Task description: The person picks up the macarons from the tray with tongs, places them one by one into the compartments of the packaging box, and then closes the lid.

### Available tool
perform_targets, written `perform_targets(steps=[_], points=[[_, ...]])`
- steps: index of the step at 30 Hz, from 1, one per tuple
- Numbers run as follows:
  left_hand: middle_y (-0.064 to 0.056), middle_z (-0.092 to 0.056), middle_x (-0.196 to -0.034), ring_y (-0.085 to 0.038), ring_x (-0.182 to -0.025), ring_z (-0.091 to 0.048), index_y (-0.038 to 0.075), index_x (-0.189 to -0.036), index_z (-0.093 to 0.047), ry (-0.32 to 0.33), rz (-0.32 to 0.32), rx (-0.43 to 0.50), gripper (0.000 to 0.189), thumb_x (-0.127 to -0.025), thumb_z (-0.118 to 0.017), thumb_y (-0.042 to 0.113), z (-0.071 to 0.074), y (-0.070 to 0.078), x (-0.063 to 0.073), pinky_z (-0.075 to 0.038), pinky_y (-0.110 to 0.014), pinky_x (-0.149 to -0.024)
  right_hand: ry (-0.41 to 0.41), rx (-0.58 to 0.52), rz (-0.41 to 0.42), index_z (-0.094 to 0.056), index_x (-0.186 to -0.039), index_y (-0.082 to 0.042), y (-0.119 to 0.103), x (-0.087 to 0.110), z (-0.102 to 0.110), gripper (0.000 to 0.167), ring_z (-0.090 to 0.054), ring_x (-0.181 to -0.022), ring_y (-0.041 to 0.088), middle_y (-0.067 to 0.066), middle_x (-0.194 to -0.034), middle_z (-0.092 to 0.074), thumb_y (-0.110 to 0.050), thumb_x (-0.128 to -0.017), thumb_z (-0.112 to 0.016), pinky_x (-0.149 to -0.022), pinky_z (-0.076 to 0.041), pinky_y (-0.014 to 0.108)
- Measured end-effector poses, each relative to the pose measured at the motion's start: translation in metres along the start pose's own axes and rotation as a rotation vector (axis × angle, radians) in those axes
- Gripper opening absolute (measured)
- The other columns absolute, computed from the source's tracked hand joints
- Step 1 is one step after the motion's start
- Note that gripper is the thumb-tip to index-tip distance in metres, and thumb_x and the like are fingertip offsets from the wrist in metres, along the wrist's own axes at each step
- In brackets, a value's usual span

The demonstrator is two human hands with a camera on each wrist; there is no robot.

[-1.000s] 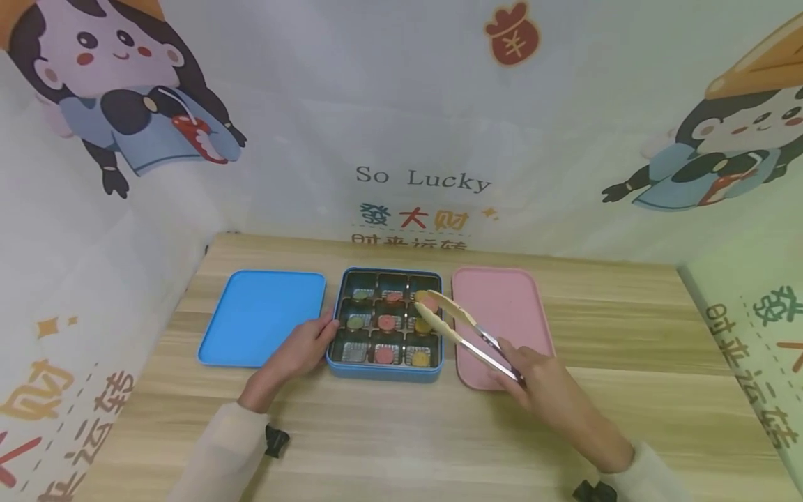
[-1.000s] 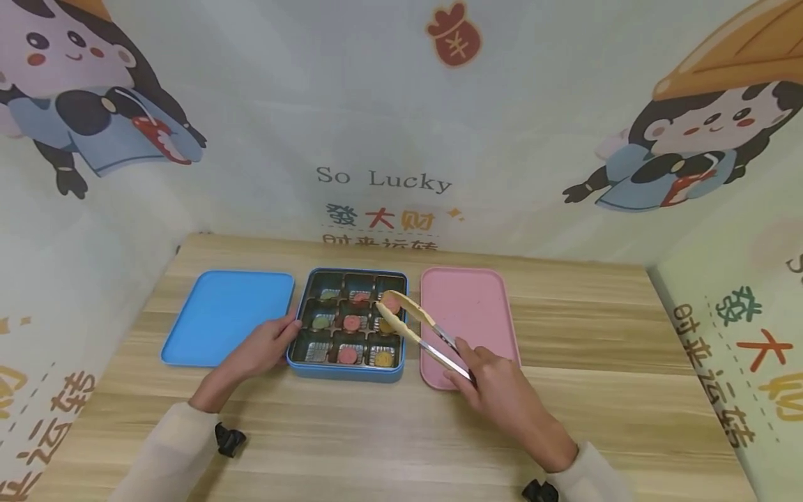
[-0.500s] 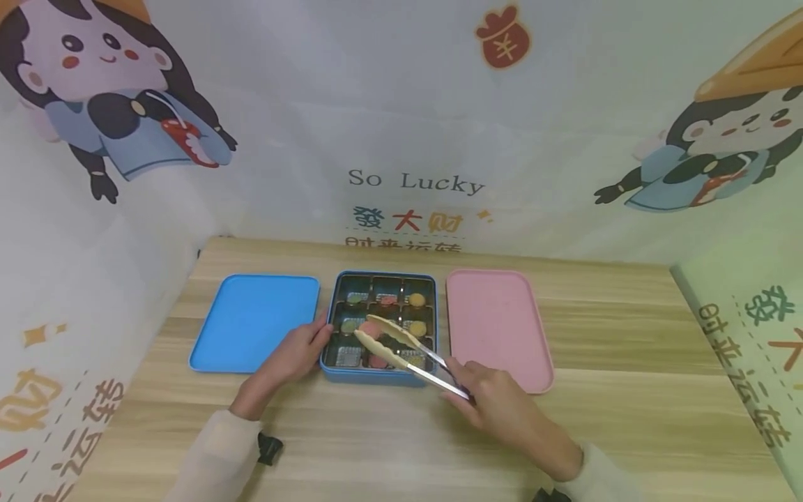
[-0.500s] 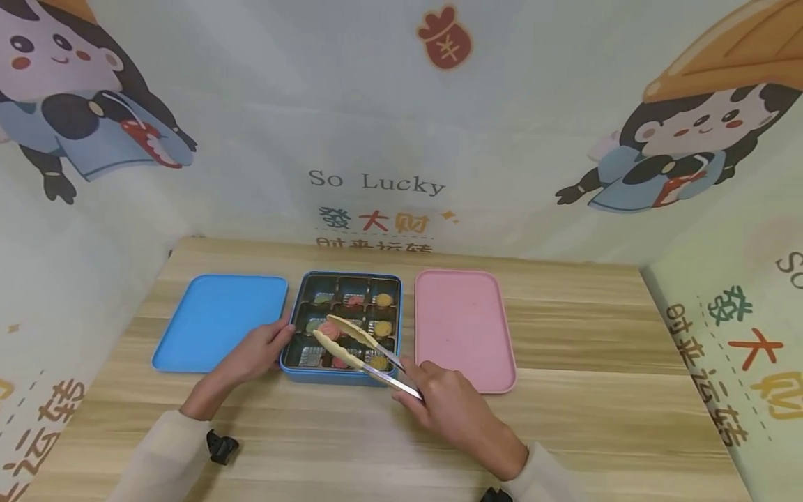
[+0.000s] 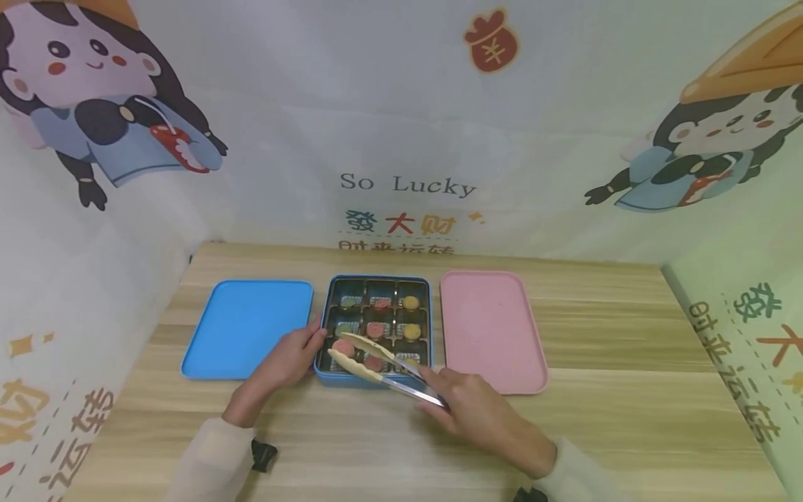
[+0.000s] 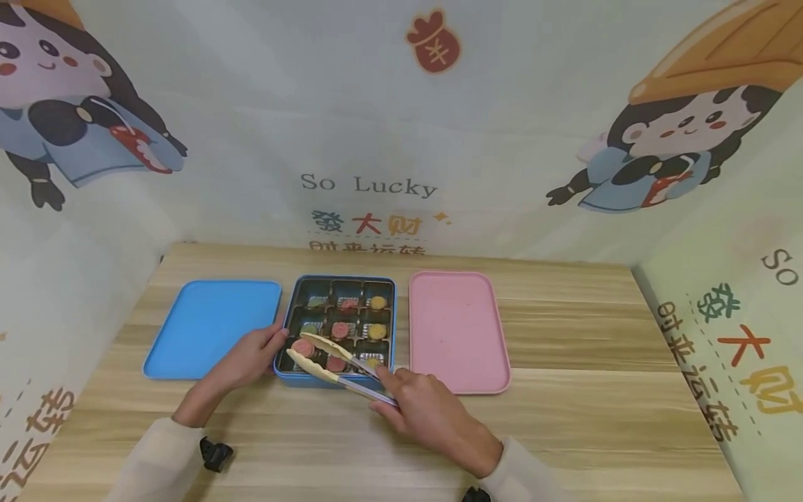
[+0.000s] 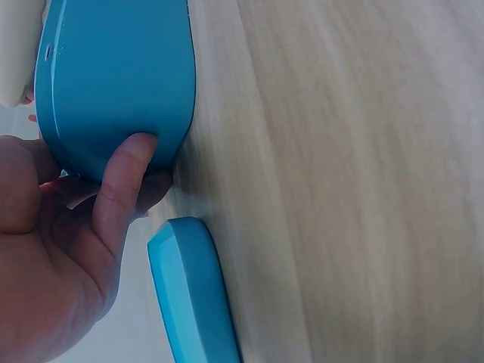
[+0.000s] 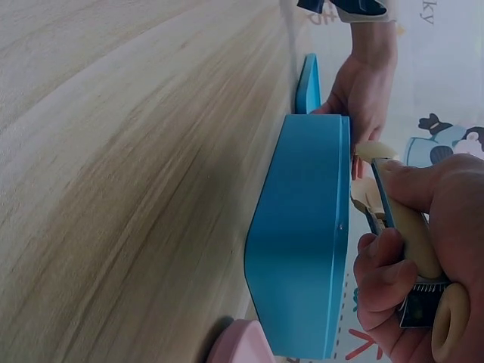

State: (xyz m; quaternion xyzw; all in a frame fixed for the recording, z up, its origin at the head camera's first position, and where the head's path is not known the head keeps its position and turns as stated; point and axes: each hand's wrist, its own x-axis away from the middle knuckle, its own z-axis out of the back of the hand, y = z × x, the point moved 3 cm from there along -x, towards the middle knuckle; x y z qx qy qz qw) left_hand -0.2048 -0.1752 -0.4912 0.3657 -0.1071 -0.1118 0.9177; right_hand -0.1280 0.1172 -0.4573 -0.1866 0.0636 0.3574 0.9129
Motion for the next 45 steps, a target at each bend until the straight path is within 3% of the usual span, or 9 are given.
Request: perform_targets(steps=[4, 9, 16, 24, 29, 33, 37, 40, 45], points=[[-0.028, -0.063, -0.111, -0.014, -0.061, -0.052, -0.009, -0.15, -0.031, 0.003, -0.001, 0.003, 0.052, -0.109, -0.038, 0.021, 0.0, -0.001, 0.002, -0.046, -0.033, -0.065, -0.003, -0.001, 0.002, -0.062, -0.131, 0.001, -0.001, -0.002, -0.003, 0.051, -0.06, -0.064, 0.008, 0.005, -0.086, -0.07, -0.036, -0.096, -0.065, -0.057, -0.052, 0.022], [-0.03, -0.061, -0.12, -0.016, -0.062, -0.052, -0.01, -0.149, -0.031, 0.011, -0.011, 0.002, 0.051, -0.109, -0.038, 0.021, 0.001, 0.0, 0.003, -0.047, -0.034, -0.066, 0.003, -0.005, 0.011, -0.063, -0.131, 0.001, -0.002, -0.003, -0.004, 0.051, -0.059, -0.064, 0.007, 0.004, -0.085, -0.07, -0.035, -0.095, -0.066, -0.058, -0.052, 0.022], [-0.031, -0.057, -0.13, -0.023, -0.078, -0.061, -0.009, -0.149, -0.032, 0.014, -0.022, 0.001, 0.05, -0.109, -0.038, 0.02, 0.002, 0.003, 0.004, -0.049, -0.038, -0.074, -0.006, -0.009, -0.001, -0.063, -0.13, 0.001, -0.002, -0.004, -0.004, 0.051, -0.054, -0.06, 0.004, 0.003, -0.082, -0.068, -0.037, -0.096, -0.065, -0.054, -0.049, 0.019], [-0.033, -0.056, -0.13, -0.014, -0.062, -0.056, -0.01, -0.149, -0.03, 0.0, -0.006, 0.021, 0.051, -0.109, -0.038, 0.021, 0.001, 0.001, 0.005, -0.05, -0.035, -0.069, -0.01, -0.038, -0.022, -0.061, -0.132, 0.002, -0.001, -0.002, -0.007, 0.054, -0.057, -0.063, 0.007, 0.007, -0.088, -0.071, -0.039, -0.096, -0.064, -0.056, -0.049, 0.019], [-0.03, -0.062, -0.121, -0.02, -0.07, -0.06, -0.008, -0.149, -0.032, 0.014, -0.005, 0.016, 0.05, -0.108, -0.039, 0.02, 0.0, 0.0, 0.003, -0.05, -0.036, -0.07, 0.024, -0.07, -0.071, -0.06, -0.133, 0.003, 0.004, 0.002, -0.005, 0.058, -0.059, -0.068, 0.008, 0.01, -0.093, -0.073, -0.038, -0.094, -0.068, -0.059, -0.051, 0.02], [-0.024, -0.066, -0.104, -0.018, -0.068, -0.058, -0.005, -0.151, -0.032, 0.009, 0.001, 0.025, 0.05, -0.108, -0.039, 0.021, 0.0, 0.001, 0.0, -0.048, -0.034, -0.066, 0.066, -0.106, -0.102, -0.061, -0.132, 0.003, 0.01, 0.004, -0.001, 0.057, -0.048, -0.062, 0.003, 0.001, -0.08, -0.066, -0.037, -0.092, -0.07, -0.054, -0.043, 0.015], [-0.026, -0.065, -0.109, -0.017, -0.065, -0.057, -0.005, -0.151, -0.031, 0.003, 0.012, 0.041, 0.051, -0.108, -0.039, 0.02, 0.0, 0.001, 0.0, -0.048, -0.033, -0.064, 0.126, -0.126, -0.089, -0.062, -0.131, 0.004, 0.016, 0.009, 0.001, 0.055, -0.038, -0.059, 0.0, -0.007, -0.07, -0.051, -0.032, -0.09, -0.074, -0.051, -0.037, 0.013], [-0.029, -0.062, -0.122, -0.02, -0.075, -0.061, -0.006, -0.15, -0.032, 0.015, 0.01, 0.027, 0.05, -0.108, -0.039, 0.02, 0.0, 0.0, 0.001, -0.049, -0.035, -0.07, 0.171, -0.124, -0.08, -0.063, -0.13, 0.003, 0.022, 0.013, 0.002, 0.055, -0.038, -0.059, -0.002, -0.009, -0.07, -0.05, -0.028, -0.087, -0.077, -0.051, -0.038, 0.013], [-0.029, -0.062, -0.123, -0.02, -0.074, -0.061, -0.005, -0.151, -0.031, 0.007, 0.017, 0.039, 0.05, -0.108, -0.039, 0.02, 0.0, -0.001, 0.003, -0.05, -0.034, -0.068, 0.216, -0.116, -0.122, -0.061, -0.131, 0.003, 0.034, 0.019, 0.006, 0.056, -0.04, -0.06, -0.001, -0.009, -0.07, -0.05, -0.024, -0.085, -0.079, -0.052, -0.04, 0.015]])
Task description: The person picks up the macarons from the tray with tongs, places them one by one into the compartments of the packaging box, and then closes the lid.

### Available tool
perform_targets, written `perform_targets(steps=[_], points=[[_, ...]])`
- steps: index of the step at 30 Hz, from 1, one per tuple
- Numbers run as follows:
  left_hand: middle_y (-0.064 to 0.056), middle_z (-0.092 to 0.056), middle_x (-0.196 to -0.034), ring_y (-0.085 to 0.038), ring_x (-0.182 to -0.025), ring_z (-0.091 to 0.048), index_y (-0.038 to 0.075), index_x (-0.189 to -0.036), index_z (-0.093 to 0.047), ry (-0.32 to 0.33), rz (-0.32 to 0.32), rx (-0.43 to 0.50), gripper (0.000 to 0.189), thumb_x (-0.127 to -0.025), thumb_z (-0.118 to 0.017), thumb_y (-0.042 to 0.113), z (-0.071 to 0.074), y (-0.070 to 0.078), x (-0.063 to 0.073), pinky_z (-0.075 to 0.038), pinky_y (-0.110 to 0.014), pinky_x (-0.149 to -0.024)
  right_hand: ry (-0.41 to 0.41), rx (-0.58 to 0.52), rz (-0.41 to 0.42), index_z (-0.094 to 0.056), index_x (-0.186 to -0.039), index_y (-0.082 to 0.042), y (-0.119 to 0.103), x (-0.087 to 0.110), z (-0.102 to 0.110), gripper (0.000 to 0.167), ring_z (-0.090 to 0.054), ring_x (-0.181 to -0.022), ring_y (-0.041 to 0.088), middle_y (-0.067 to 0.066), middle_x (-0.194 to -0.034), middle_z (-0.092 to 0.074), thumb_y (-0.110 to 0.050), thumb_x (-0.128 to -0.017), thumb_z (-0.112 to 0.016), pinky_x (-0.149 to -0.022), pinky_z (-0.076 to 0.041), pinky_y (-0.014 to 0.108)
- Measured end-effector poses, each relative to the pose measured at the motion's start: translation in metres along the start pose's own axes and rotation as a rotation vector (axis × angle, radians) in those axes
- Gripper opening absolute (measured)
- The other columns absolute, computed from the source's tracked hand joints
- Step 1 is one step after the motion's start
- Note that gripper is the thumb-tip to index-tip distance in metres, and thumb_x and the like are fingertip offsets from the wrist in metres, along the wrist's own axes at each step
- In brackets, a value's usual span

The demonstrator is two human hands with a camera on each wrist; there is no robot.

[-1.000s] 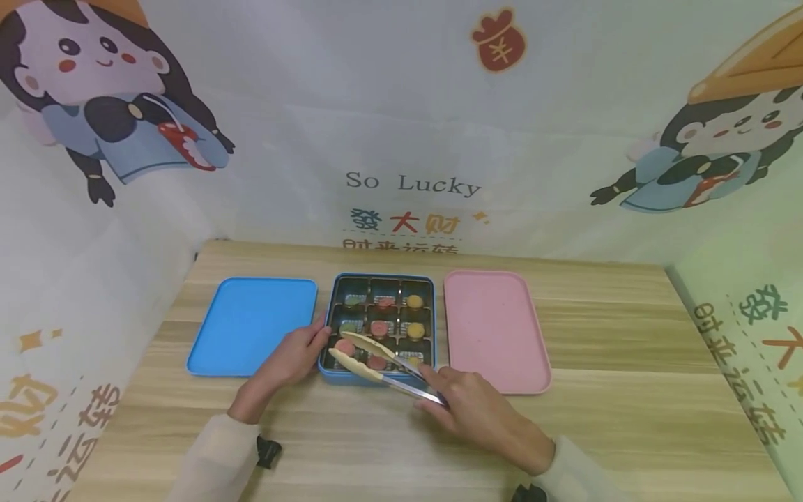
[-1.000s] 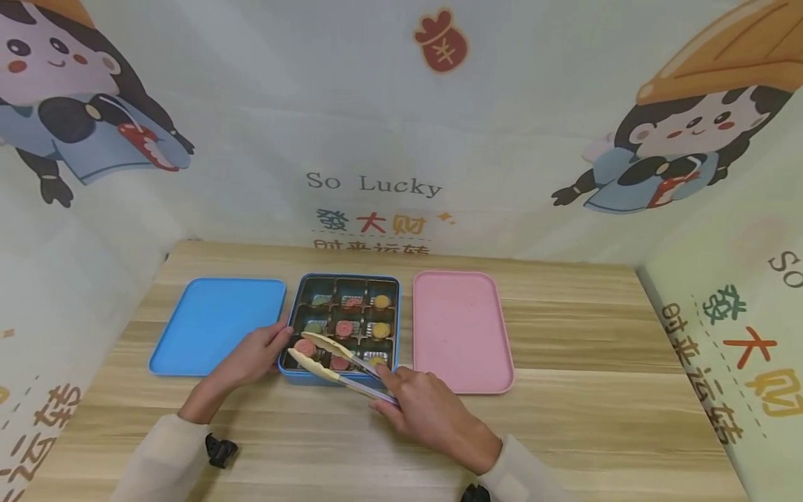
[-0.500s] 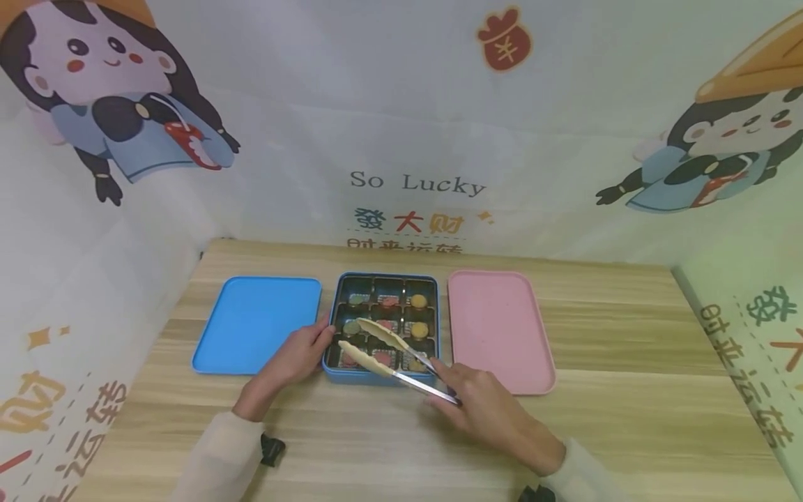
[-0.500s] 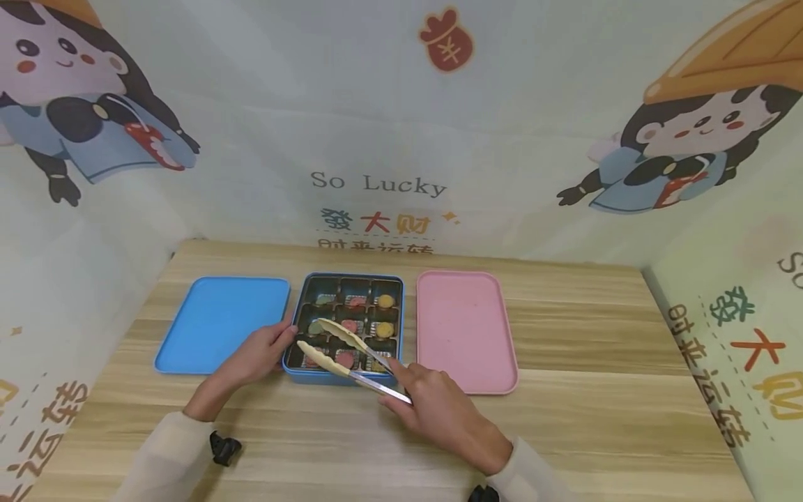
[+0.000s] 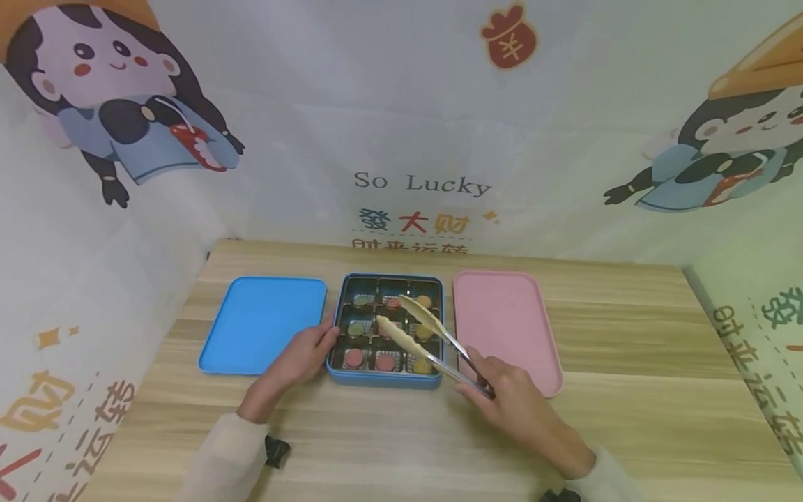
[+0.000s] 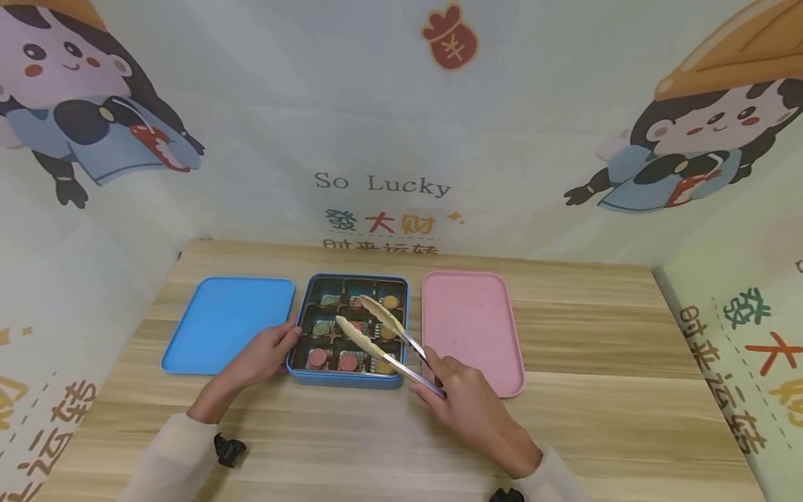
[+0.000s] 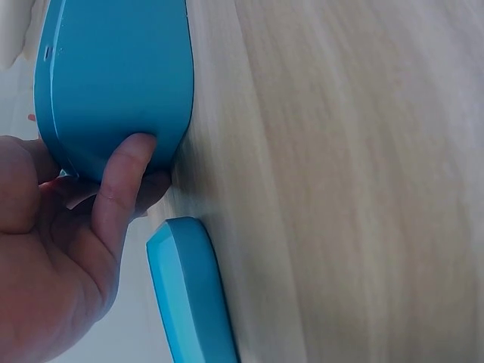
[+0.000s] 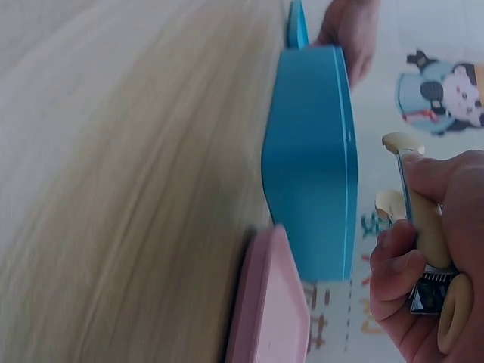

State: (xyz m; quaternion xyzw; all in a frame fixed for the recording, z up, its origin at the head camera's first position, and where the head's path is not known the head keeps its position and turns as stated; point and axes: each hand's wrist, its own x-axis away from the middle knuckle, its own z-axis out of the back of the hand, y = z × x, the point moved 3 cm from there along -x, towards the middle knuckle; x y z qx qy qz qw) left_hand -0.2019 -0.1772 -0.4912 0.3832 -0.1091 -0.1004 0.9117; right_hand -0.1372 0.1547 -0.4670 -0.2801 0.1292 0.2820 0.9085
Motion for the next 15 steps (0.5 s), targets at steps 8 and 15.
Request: perform_targets(steps=[8, 15], points=[[-0.03, -0.06, -0.126, -0.027, -0.087, -0.062, -0.006, -0.15, -0.033, 0.015, -0.01, -0.006, 0.05, -0.109, -0.039, 0.021, 0.001, 0.0, 0.003, -0.05, -0.039, -0.076, 0.068, 0.018, -0.099, -0.059, -0.129, 0.012, 0.03, 0.007, 0.015, 0.057, -0.037, -0.058, 0.0, -0.008, -0.065, -0.047, -0.017, -0.083, -0.079, -0.048, -0.037, 0.018], [-0.031, -0.059, -0.129, -0.03, -0.097, -0.061, -0.008, -0.149, -0.034, 0.02, -0.044, -0.023, 0.049, -0.109, -0.039, 0.02, 0.0, 0.0, 0.001, -0.049, -0.044, -0.082, 0.076, 0.051, -0.261, -0.057, -0.134, 0.008, 0.054, 0.02, 0.035, 0.057, -0.031, -0.053, 0.002, -0.006, -0.062, -0.039, -0.022, -0.089, -0.076, -0.044, -0.033, 0.02]])
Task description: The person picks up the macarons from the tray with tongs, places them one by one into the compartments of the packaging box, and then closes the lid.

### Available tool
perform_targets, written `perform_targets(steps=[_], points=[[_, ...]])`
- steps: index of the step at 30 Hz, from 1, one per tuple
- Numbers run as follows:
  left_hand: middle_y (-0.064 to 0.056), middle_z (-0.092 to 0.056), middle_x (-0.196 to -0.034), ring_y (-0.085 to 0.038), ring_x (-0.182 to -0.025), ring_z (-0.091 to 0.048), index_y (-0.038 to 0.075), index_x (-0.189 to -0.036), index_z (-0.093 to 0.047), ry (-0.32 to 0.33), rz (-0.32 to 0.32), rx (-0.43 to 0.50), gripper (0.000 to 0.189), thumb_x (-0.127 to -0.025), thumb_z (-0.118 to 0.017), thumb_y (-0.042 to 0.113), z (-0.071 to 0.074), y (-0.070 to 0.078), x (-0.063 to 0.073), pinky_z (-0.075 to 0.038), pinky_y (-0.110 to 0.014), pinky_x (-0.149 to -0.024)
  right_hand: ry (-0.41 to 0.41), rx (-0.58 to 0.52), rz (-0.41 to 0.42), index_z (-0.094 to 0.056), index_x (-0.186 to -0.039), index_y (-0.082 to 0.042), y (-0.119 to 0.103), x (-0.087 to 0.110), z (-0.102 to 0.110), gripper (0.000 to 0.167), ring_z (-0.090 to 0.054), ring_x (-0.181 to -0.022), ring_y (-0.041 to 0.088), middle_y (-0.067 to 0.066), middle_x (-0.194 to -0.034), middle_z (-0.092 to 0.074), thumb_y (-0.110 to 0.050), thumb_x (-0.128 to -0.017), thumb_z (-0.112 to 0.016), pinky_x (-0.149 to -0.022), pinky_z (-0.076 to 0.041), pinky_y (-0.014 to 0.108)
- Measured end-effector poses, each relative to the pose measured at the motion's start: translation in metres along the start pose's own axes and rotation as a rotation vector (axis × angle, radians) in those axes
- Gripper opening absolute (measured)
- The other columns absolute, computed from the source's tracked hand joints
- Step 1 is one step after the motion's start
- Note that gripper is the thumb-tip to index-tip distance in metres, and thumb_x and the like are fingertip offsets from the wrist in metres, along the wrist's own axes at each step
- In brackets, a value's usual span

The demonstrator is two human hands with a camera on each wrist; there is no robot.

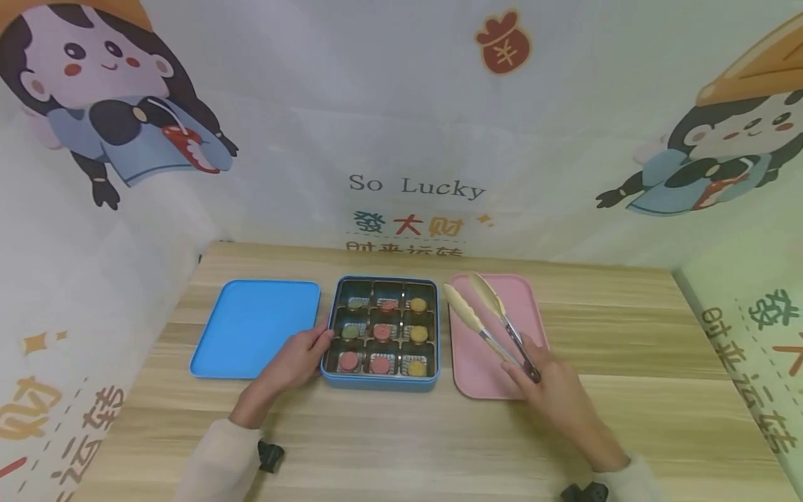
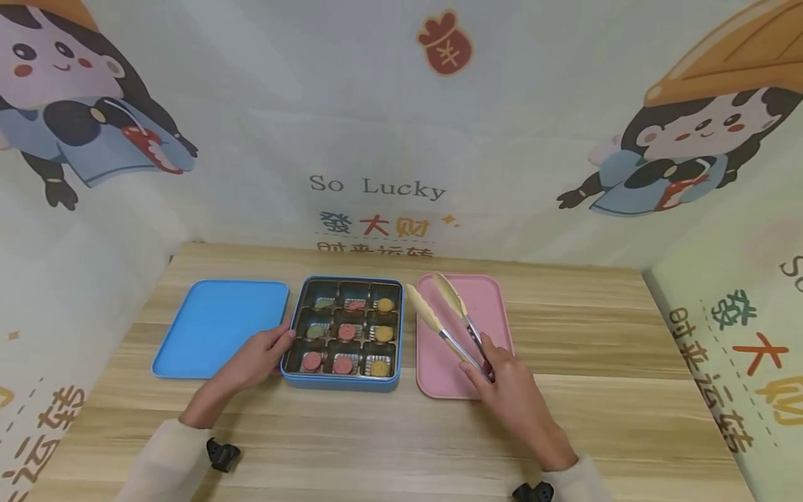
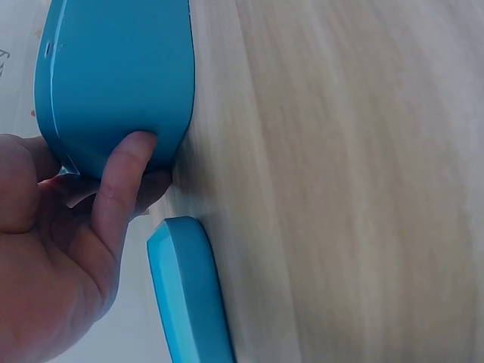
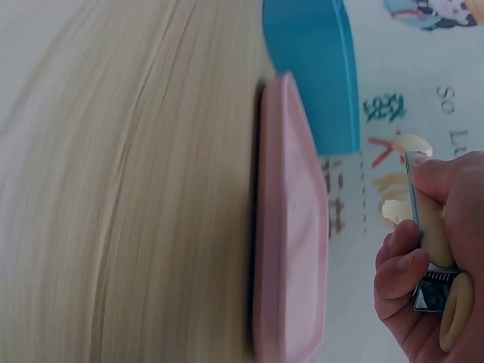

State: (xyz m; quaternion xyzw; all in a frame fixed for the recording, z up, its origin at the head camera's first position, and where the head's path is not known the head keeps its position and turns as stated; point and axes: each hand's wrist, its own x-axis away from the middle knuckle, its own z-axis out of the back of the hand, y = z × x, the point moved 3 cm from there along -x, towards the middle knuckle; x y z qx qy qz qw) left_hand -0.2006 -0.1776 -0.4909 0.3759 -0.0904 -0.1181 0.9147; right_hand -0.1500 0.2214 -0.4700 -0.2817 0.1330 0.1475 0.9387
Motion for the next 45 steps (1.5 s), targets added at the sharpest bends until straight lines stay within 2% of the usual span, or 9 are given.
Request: perform_targets(steps=[5, 10, 16, 24, 28, 31, 34, 41, 45], points=[[-0.033, -0.055, -0.134, -0.033, -0.107, -0.06, -0.008, -0.149, -0.033, -0.001, 0.003, -0.002, 0.049, -0.109, -0.038, 0.019, -0.001, 0.001, -0.001, -0.049, -0.047, -0.087, 0.003, 0.062, -0.021, -0.061, -0.128, 0.006, 0.02, 0.001, 0.012, 0.05, -0.036, -0.054, 0.005, -0.005, -0.063, -0.042, -0.022, -0.089, -0.075, -0.046, -0.035, 0.022], [-0.032, -0.057, -0.131, -0.032, -0.102, -0.06, -0.008, -0.149, -0.033, 0.005, 0.01, 0.006, 0.049, -0.109, -0.039, 0.019, 0.0, 0.001, -0.001, -0.049, -0.046, -0.085, -0.007, 0.109, -0.089, -0.053, -0.136, 0.011, 0.043, 0.002, 0.022, 0.061, -0.037, -0.052, 0.011, -0.002, -0.06, -0.04, -0.023, -0.091, -0.073, -0.047, -0.036, 0.026], [-0.03, -0.058, -0.13, -0.031, -0.097, -0.06, -0.008, -0.149, -0.033, 0.001, 0.013, 0.008, 0.049, -0.109, -0.039, 0.02, 0.0, 0.0, 0.0, -0.049, -0.043, -0.082, -0.025, 0.116, -0.183, -0.051, -0.133, 0.016, 0.064, 0.006, 0.031, 0.057, -0.049, -0.054, 0.019, 0.004, -0.061, -0.051, -0.022, -0.094, -0.069, -0.047, -0.04, 0.029], [-0.03, -0.057, -0.131, -0.029, -0.093, -0.061, -0.009, -0.149, -0.032, -0.005, 0.015, 0.008, 0.051, -0.109, -0.039, 0.022, 0.0, -0.001, -0.001, -0.048, -0.041, -0.079, 0.071, 0.163, -0.144, -0.058, -0.121, 0.015, 0.077, 0.013, 0.034, 0.048, -0.048, -0.051, 0.02, 0.005, -0.058, -0.05, -0.016, -0.089, -0.074, -0.045, -0.04, 0.03], [-0.031, -0.051, -0.138, -0.033, -0.108, -0.06, -0.009, -0.149, -0.032, -0.004, 0.009, -0.002, 0.051, -0.109, -0.038, 0.022, -0.001, -0.001, -0.001, -0.05, -0.046, -0.087, 0.097, 0.177, -0.241, -0.059, -0.104, 0.011, 0.083, 0.018, 0.036, 0.035, -0.047, -0.051, 0.023, 0.007, -0.057, -0.048, -0.02, -0.092, -0.071, -0.045, -0.039, 0.036], [-0.032, -0.046, -0.142, -0.038, -0.124, -0.054, -0.01, -0.148, -0.032, -0.003, 0.008, -0.009, 0.051, -0.109, -0.038, 0.022, -0.001, 0.0, 0.0, -0.048, -0.052, -0.097, 0.114, 0.171, -0.328, -0.053, -0.087, 0.002, 0.088, 0.022, 0.036, 0.03, -0.044, -0.049, 0.023, 0.006, -0.056, -0.044, -0.023, -0.095, -0.067, -0.042, -0.036, 0.035], [-0.032, -0.044, -0.144, -0.039, -0.126, -0.052, -0.011, -0.148, -0.032, -0.007, 0.011, -0.008, 0.051, -0.109, -0.037, 0.022, -0.001, 0.0, 0.0, -0.047, -0.053, -0.098, 0.133, 0.172, -0.383, -0.049, -0.082, 0.0, 0.09, 0.025, 0.036, 0.031, -0.043, -0.046, 0.022, 0.006, -0.056, -0.044, -0.023, -0.095, -0.066, -0.04, -0.034, 0.032], [-0.032, -0.046, -0.143, -0.032, -0.106, -0.058, -0.011, -0.148, -0.032, -0.014, 0.027, -0.002, 0.05, -0.109, -0.038, 0.02, 0.0, 0.001, 0.0, -0.049, -0.046, -0.087, 0.092, 0.16, -0.451, -0.049, -0.084, 0.001, 0.089, 0.027, 0.035, 0.037, -0.046, -0.047, 0.025, 0.009, -0.057, -0.046, -0.029, -0.095, -0.067, -0.039, -0.037, 0.033], [-0.033, -0.046, -0.142, -0.032, -0.104, -0.058, -0.012, -0.147, -0.032, -0.017, 0.018, -0.003, 0.05, -0.109, -0.038, 0.02, 0.001, 0.002, 0.0, -0.049, -0.044, -0.085, 0.042, 0.143, -0.513, -0.049, -0.088, 0.001, 0.093, 0.027, 0.033, 0.041, -0.047, -0.049, 0.024, 0.009, -0.06, -0.047, -0.036, -0.096, -0.065, -0.04, -0.038, 0.032]])
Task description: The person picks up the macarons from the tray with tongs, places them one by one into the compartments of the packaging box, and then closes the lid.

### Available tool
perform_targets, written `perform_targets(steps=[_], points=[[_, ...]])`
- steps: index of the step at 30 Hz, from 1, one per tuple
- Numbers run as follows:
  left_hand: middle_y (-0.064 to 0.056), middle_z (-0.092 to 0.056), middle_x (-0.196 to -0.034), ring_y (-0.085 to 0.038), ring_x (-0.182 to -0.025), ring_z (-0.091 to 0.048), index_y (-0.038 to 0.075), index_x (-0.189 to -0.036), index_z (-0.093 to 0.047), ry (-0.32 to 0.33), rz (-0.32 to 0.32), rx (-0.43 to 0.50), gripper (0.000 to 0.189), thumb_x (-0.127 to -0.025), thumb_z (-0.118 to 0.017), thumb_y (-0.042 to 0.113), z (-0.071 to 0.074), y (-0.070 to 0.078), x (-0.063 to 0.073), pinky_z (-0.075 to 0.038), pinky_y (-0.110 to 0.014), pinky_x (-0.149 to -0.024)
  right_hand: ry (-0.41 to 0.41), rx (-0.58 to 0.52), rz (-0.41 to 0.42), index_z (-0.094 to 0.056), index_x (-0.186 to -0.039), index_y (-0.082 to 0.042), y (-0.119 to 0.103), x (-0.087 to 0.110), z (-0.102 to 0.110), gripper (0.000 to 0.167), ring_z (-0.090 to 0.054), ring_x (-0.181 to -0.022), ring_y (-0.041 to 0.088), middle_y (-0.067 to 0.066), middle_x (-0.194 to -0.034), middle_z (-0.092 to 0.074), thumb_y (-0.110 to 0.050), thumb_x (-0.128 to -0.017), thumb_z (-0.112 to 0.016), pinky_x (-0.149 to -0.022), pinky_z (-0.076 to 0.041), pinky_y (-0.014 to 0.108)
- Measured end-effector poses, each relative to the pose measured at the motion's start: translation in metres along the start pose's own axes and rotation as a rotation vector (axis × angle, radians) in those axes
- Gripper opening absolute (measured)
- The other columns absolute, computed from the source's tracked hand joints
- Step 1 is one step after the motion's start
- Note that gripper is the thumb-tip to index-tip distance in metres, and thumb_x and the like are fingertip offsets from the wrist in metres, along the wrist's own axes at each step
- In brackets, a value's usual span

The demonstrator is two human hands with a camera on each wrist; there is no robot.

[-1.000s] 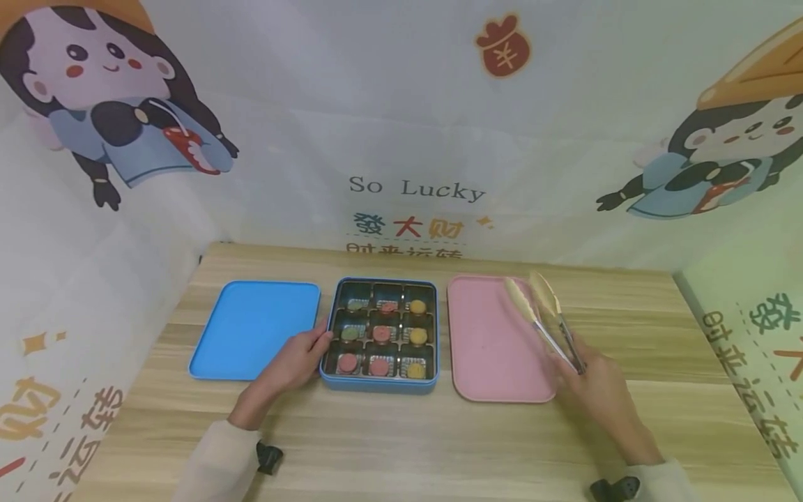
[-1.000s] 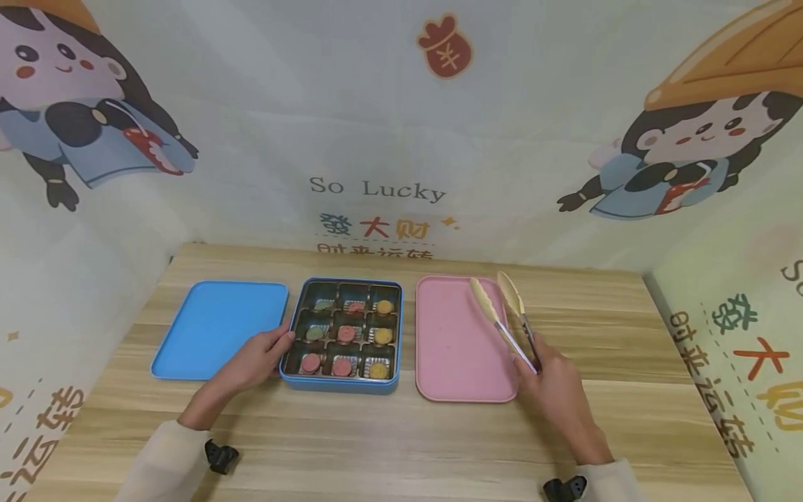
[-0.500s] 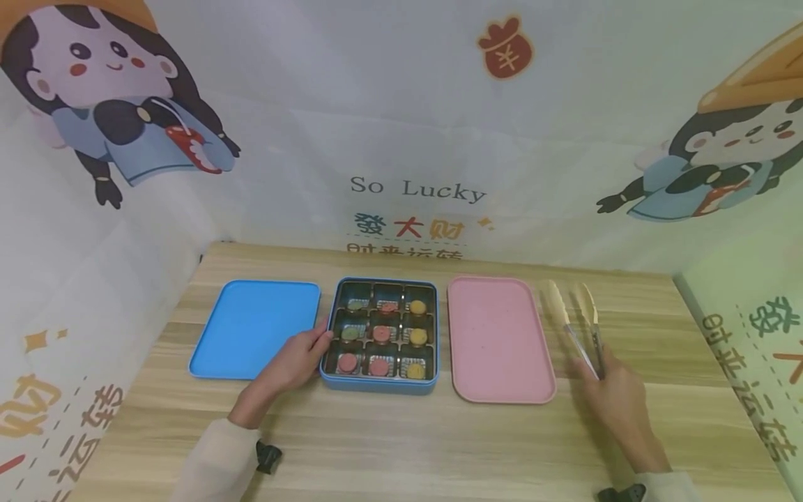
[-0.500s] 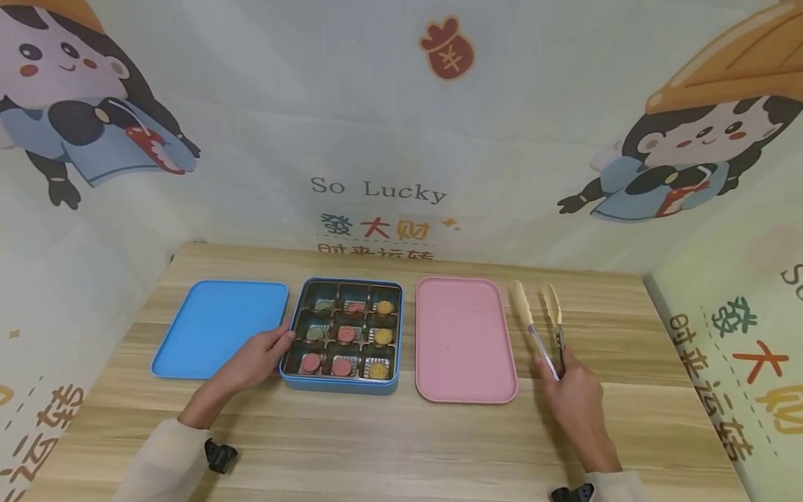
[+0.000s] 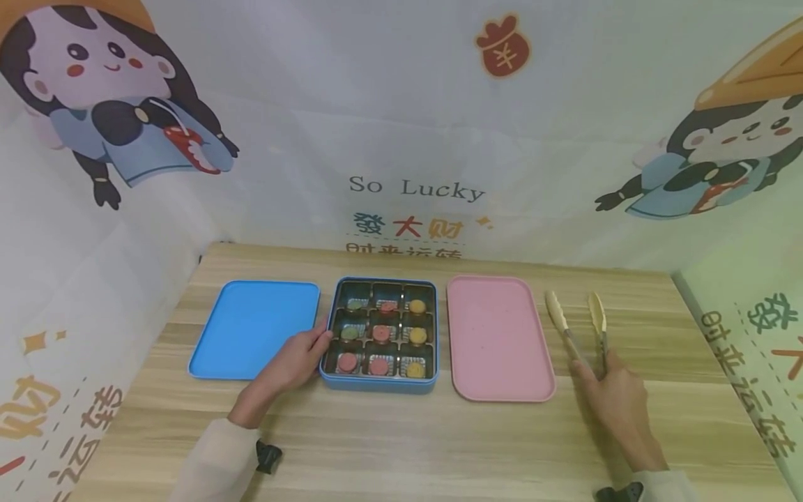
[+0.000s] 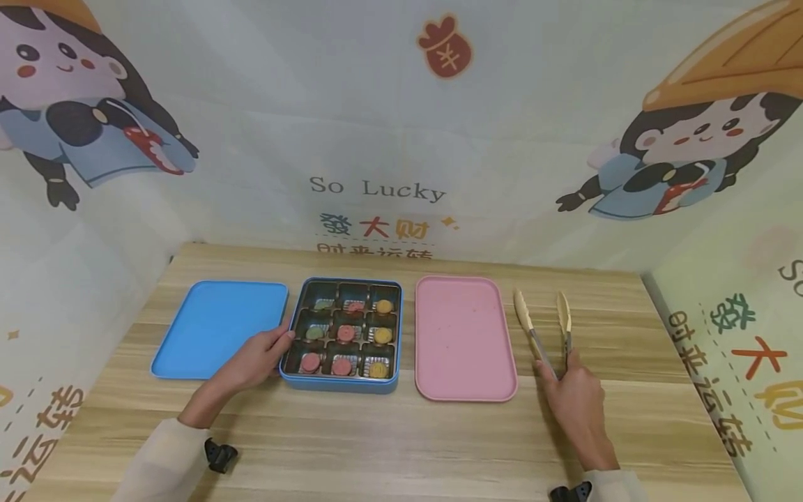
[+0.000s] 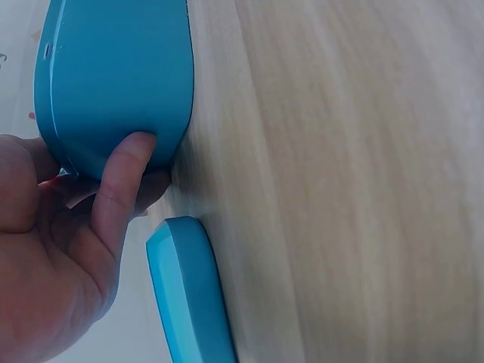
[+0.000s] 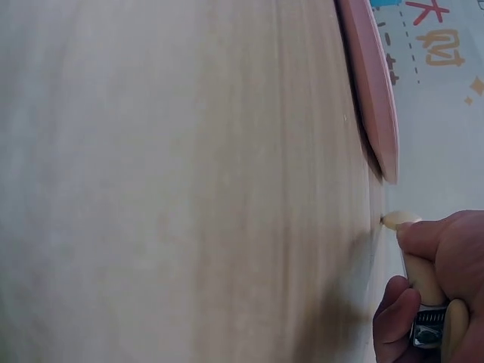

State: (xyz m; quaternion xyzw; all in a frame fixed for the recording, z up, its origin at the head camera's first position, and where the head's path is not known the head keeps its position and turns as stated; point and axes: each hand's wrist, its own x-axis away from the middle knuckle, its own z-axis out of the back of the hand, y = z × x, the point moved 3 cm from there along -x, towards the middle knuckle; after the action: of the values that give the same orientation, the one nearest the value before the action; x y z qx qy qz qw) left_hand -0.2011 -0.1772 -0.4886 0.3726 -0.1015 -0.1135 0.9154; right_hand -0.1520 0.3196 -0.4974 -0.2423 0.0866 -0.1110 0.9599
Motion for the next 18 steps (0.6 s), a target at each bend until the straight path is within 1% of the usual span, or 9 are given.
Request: perform_targets(steps=[2, 5, 8, 10, 12, 14, 18], points=[[-0.033, -0.047, -0.141, -0.032, -0.103, -0.059, -0.012, -0.148, -0.032, -0.002, -0.004, 0.003, 0.051, -0.109, -0.038, 0.02, 0.0006, 0.0002, -0.0001, -0.048, -0.043, -0.083, -0.018, 0.004, -0.014, -0.049, -0.09, 0.003, 0.0006, -0.0012, -0.0003, 0.044, -0.047, -0.049, 0.023, 0.01, -0.061, -0.048, -0.038, -0.096, -0.065, -0.04, -0.039, 0.032], [-0.034, -0.049, -0.139, -0.032, -0.102, -0.06, -0.012, -0.148, -0.031, 0.001, -0.009, -0.001, 0.051, -0.109, -0.038, 0.021, 0.0016, 0.0002, -0.0003, -0.048, -0.043, -0.083, -0.04, 0.009, -0.044, -0.052, -0.097, 0.008, 0.0016, -0.002, 0.0009, 0.051, -0.049, -0.051, 0.025, 0.013, -0.064, -0.05, -0.042, -0.095, -0.064, -0.041, -0.039, 0.033], [-0.034, -0.05, -0.137, -0.032, -0.1, -0.06, -0.012, -0.148, -0.032, 0.001, -0.017, -0.003, 0.051, -0.109, -0.038, 0.021, 0.0018, 0.0005, -0.0004, -0.048, -0.043, -0.082, -0.059, 0.033, -0.078, -0.053, -0.111, 0.015, 0.0031, -0.0009, 0.0031, 0.066, -0.051, -0.054, 0.027, 0.018, -0.066, -0.053, -0.048, -0.094, -0.064, -0.042, -0.04, 0.035], [-0.034, -0.051, -0.137, -0.031, -0.099, -0.061, -0.012, -0.147, -0.032, 0.001, -0.022, -0.004, 0.051, -0.109, -0.038, 0.021, 0.0015, 0.0005, -0.0005, -0.048, -0.042, -0.082, -0.074, 0.052, -0.101, -0.051, -0.118, 0.017, 0.004, -0.0005, 0.004, 0.074, -0.052, -0.055, 0.029, 0.02, -0.068, -0.054, -0.052, -0.093, -0.063, -0.043, -0.041, 0.037], [-0.034, -0.053, -0.135, -0.029, -0.091, -0.062, -0.012, -0.148, -0.032, -0.002, -0.019, 0.005, 0.051, -0.109, -0.039, 0.021, 0.0009, 0.0004, -0.0006, -0.049, -0.04, -0.079, -0.095, 0.072, -0.114, -0.049, -0.118, 0.019, 0.0043, -0.0002, 0.0047, 0.078, -0.053, -0.055, 0.03, 0.024, -0.069, -0.055, -0.054, -0.093, -0.062, -0.043, -0.043, 0.039], [-0.033, -0.054, -0.134, -0.025, -0.086, -0.063, -0.011, -0.148, -0.031, -0.002, -0.013, 0.009, 0.051, -0.109, -0.039, 0.021, 0.0005, -0.0001, -0.0006, -0.049, -0.039, -0.077, -0.122, 0.098, -0.119, -0.048, -0.115, 0.019, 0.004, -0.0002, 0.0048, 0.079, -0.055, -0.055, 0.032, 0.026, -0.07, -0.056, -0.056, -0.093, -0.059, -0.043, -0.044, 0.041], [-0.032, -0.056, -0.132, -0.019, -0.074, -0.06, -0.01, -0.149, -0.031, -0.007, 0.002, 0.02, 0.051, -0.109, -0.039, 0.02, -0.0004, -0.0007, -0.0003, -0.049, -0.035, -0.072, -0.18, 0.16, -0.115, -0.047, -0.106, 0.018, -0.0001, 0.0006, 0.0062, 0.075, -0.058, -0.056, 0.035, 0.029, -0.072, -0.057, -0.056, -0.095, -0.056, -0.044, -0.047, 0.043]])
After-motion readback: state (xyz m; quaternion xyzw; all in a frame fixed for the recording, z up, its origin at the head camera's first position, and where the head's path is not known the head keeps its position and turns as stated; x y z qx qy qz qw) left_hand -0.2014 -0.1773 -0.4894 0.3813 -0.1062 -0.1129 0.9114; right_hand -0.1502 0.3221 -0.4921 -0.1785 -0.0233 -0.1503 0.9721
